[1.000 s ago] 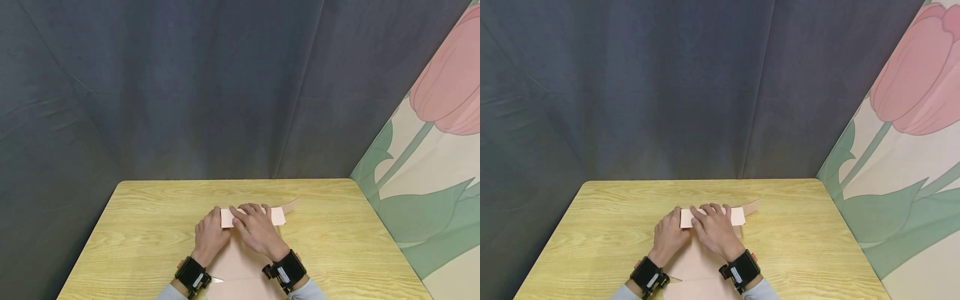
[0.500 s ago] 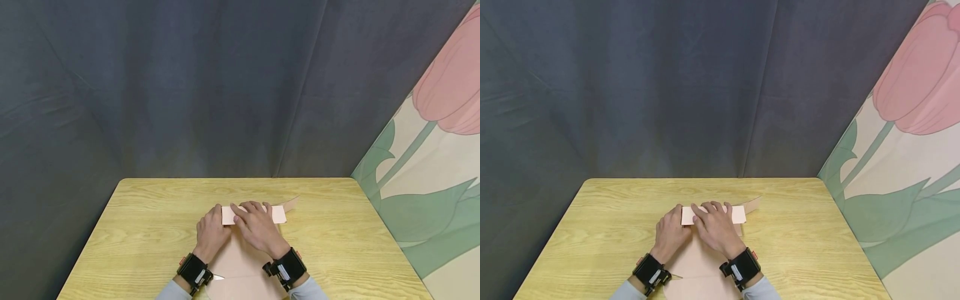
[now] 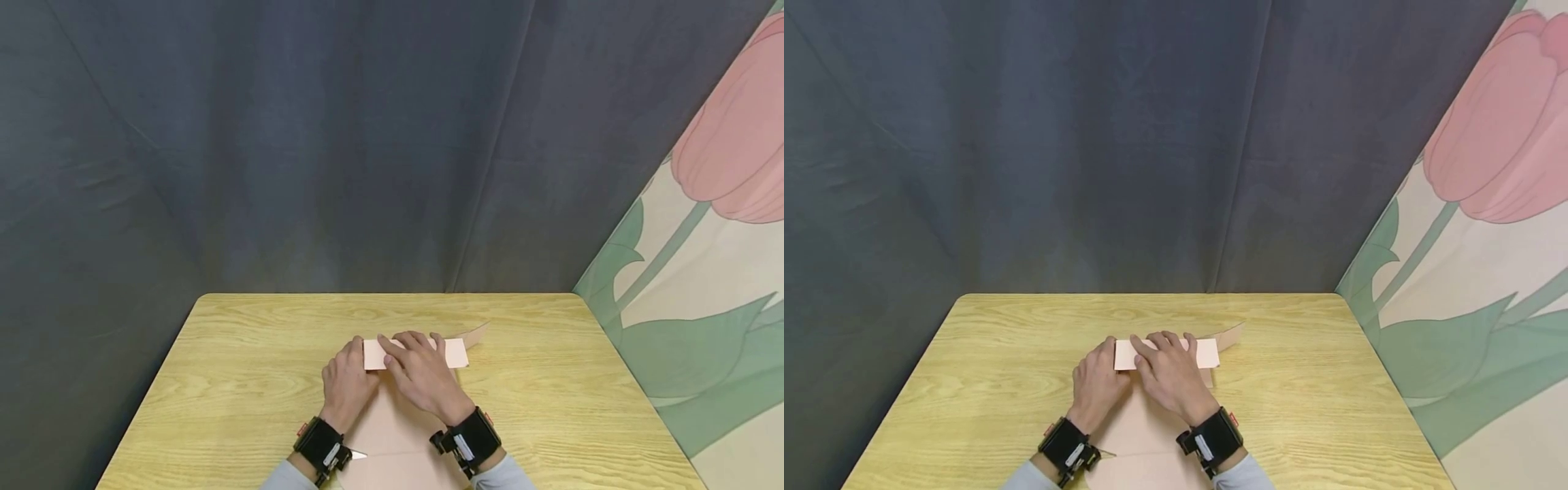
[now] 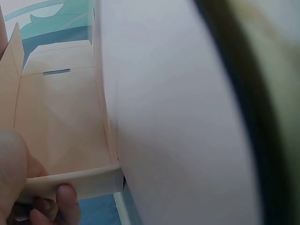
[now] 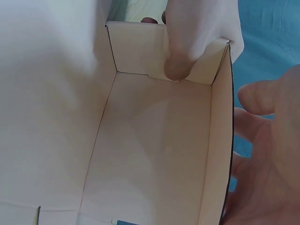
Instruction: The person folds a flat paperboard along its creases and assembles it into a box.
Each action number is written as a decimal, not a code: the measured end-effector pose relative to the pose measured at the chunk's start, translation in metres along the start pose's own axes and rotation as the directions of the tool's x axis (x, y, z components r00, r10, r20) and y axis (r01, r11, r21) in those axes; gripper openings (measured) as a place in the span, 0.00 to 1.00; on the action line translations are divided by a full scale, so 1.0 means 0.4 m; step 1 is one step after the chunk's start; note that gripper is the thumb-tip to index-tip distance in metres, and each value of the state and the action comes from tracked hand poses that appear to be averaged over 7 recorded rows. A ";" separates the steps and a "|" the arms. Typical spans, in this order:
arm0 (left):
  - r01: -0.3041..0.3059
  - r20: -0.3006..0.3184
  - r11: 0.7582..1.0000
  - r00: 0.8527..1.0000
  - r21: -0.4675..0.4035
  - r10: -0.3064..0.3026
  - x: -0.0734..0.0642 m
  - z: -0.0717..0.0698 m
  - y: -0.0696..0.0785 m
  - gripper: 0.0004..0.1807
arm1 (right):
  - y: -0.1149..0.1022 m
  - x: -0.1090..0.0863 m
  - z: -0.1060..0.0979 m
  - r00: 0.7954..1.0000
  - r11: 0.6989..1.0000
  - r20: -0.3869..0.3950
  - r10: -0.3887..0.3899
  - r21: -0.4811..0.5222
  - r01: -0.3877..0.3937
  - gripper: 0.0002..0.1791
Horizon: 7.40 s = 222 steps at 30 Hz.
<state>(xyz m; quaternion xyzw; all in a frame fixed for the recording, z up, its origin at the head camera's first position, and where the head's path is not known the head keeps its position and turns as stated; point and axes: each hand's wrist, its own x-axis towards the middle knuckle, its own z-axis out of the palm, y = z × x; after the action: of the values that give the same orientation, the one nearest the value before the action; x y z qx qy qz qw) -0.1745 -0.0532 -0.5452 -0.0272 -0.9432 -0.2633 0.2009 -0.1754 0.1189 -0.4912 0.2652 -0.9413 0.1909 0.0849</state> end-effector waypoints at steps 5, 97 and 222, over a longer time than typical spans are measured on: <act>0.017 0.003 1.000 1.000 -0.007 -0.017 -0.003 0.011 0.006 0.15 | 0.004 -0.005 -0.003 1.000 1.000 -0.011 0.001 0.005 -0.001 0.22; -0.370 0.044 0.892 0.918 -0.261 0.394 -0.004 -0.150 -0.065 0.19 | 0.086 -0.120 0.062 0.898 0.950 -0.425 0.117 0.313 0.024 0.17; -0.196 0.110 0.929 0.964 -0.314 0.241 -0.004 -0.165 -0.044 0.12 | 0.245 -0.085 -0.024 0.914 0.998 -0.405 0.030 -0.042 -0.052 0.05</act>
<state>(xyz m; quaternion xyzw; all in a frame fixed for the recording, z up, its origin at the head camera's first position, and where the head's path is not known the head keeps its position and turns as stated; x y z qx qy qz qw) -0.1519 -0.1018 -0.5028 -0.1816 -0.8955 -0.3765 0.1528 -0.1980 0.2156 -0.5223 0.1979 -0.9134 0.2189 0.2805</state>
